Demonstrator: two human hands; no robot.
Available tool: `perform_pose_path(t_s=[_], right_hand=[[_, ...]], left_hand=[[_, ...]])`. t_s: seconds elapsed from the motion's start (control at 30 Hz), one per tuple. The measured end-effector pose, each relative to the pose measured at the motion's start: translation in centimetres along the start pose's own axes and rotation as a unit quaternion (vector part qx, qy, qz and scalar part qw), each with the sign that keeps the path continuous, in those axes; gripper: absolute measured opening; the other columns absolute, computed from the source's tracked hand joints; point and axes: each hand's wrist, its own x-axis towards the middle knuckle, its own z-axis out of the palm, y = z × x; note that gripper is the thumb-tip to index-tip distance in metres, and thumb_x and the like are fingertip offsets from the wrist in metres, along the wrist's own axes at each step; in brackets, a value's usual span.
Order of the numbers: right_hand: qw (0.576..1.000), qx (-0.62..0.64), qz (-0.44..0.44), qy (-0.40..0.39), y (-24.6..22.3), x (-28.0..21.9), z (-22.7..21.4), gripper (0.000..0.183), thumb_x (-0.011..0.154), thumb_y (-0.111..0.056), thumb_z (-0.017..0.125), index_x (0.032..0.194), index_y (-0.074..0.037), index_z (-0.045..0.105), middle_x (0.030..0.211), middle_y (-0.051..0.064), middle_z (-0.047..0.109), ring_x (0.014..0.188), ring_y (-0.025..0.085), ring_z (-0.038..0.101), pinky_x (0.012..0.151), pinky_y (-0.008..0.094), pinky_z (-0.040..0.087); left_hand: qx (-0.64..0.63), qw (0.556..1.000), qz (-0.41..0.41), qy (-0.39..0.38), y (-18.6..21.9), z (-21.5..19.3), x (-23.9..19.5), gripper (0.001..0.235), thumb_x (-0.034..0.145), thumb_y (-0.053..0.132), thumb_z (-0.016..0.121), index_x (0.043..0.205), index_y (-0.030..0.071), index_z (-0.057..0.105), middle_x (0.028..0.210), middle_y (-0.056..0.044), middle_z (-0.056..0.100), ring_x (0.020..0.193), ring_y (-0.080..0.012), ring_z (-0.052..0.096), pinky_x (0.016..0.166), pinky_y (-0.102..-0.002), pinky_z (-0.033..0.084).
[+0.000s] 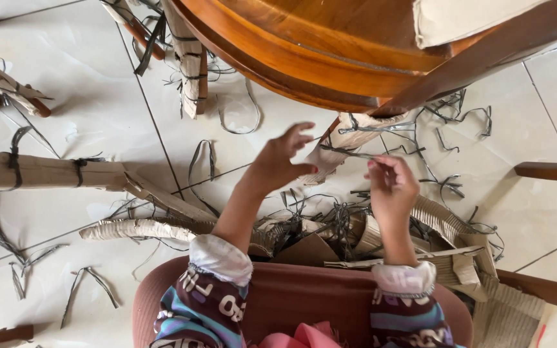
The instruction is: Wrapping wooden chair legs with corrugated cardboard and securing them with plastic ties for protection during transport.
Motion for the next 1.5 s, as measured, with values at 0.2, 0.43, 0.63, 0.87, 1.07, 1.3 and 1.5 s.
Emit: perform_pose_path(t_s=[0.2,0.43,0.63,0.87,1.07,1.3,1.5], right_hand=[[0.953,-0.172,0.082,-0.237,6.6,-5.9,-5.5,0.019,0.087,-0.004,0.074,0.106,-0.003,0.074,0.083,0.021,0.072,0.070,0.037,0.071,0.060,0.044,0.056],[0.887,-0.182,0.154,-0.396,3.0,-2.3,-5.8,0.030,0.090,-0.014,0.066,0.118,-0.006,0.072,0.092,0.021,0.076,0.084,0.044,0.074,0.071,0.054,0.060],[0.850,-0.230,0.201,-0.429,7.3,-1.7,-7.2,0.032,0.090,-0.020,0.065,0.121,-0.011,0.069,0.099,0.019,0.074,0.091,0.040,0.073,0.077,0.054,0.057],[0.854,-0.230,0.168,-0.435,7.2,-2.0,-5.9,0.031,0.092,-0.023,0.068,0.120,-0.011,0.071,0.100,0.017,0.075,0.093,0.038,0.074,0.075,0.050,0.060],[0.900,-0.221,0.042,-0.374,6.9,-4.5,-1.1,0.030,0.086,-0.024,0.073,0.115,-0.018,0.074,0.094,0.009,0.077,0.087,0.033,0.074,0.073,0.046,0.059],[0.897,-0.153,-0.010,-0.415,5.2,-7.0,6.9,0.018,0.093,-0.012,0.070,0.110,-0.013,0.072,0.094,0.008,0.073,0.080,0.033,0.074,0.060,0.043,0.060],[0.886,-0.136,-0.018,-0.443,9.4,-8.0,9.1,0.003,0.093,-0.006,0.067,0.095,-0.007,0.069,0.083,0.010,0.068,0.075,0.040,0.071,0.052,0.044,0.056]], left_hand=[[0.126,0.990,0.024,-0.052,-3.6,4.5,2.6,0.066,0.084,0.009,0.078,0.143,0.000,0.051,0.129,-0.030,0.064,0.121,-0.0476,0.061,0.102,-0.051,0.052],[0.097,0.979,0.155,0.091,-7.1,8.2,4.2,0.067,0.074,0.014,0.090,0.130,-0.006,0.059,0.085,-0.023,0.073,0.076,-0.0384,0.075,0.062,-0.038,0.064],[0.080,0.976,0.179,0.098,-5.3,10.3,5.4,0.071,0.073,0.015,0.091,0.131,-0.008,0.057,0.093,-0.026,0.074,0.081,-0.0403,0.074,0.064,-0.041,0.066],[0.142,0.977,0.156,0.041,-4.3,8.4,5.6,0.062,0.080,0.014,0.084,0.132,-0.007,0.057,0.094,-0.025,0.074,0.082,-0.0410,0.074,0.068,-0.048,0.066],[0.240,0.963,-0.045,-0.109,-2.5,3.0,0.1,0.057,0.096,0.022,0.067,0.148,0.015,0.047,0.134,-0.016,0.066,0.123,-0.0355,0.065,0.099,-0.050,0.056],[0.222,0.946,-0.164,-0.168,0.3,-1.9,-5.8,0.035,0.080,-0.004,0.050,0.072,0.019,0.075,0.072,-0.007,0.069,0.072,-0.0326,0.069,0.072,-0.045,0.056],[0.155,0.980,0.024,-0.124,-0.7,-2.2,-3.9,0.027,0.070,-0.006,0.047,0.053,0.013,0.052,0.044,-0.001,0.045,0.041,-0.0174,0.043,0.048,-0.031,0.045]])
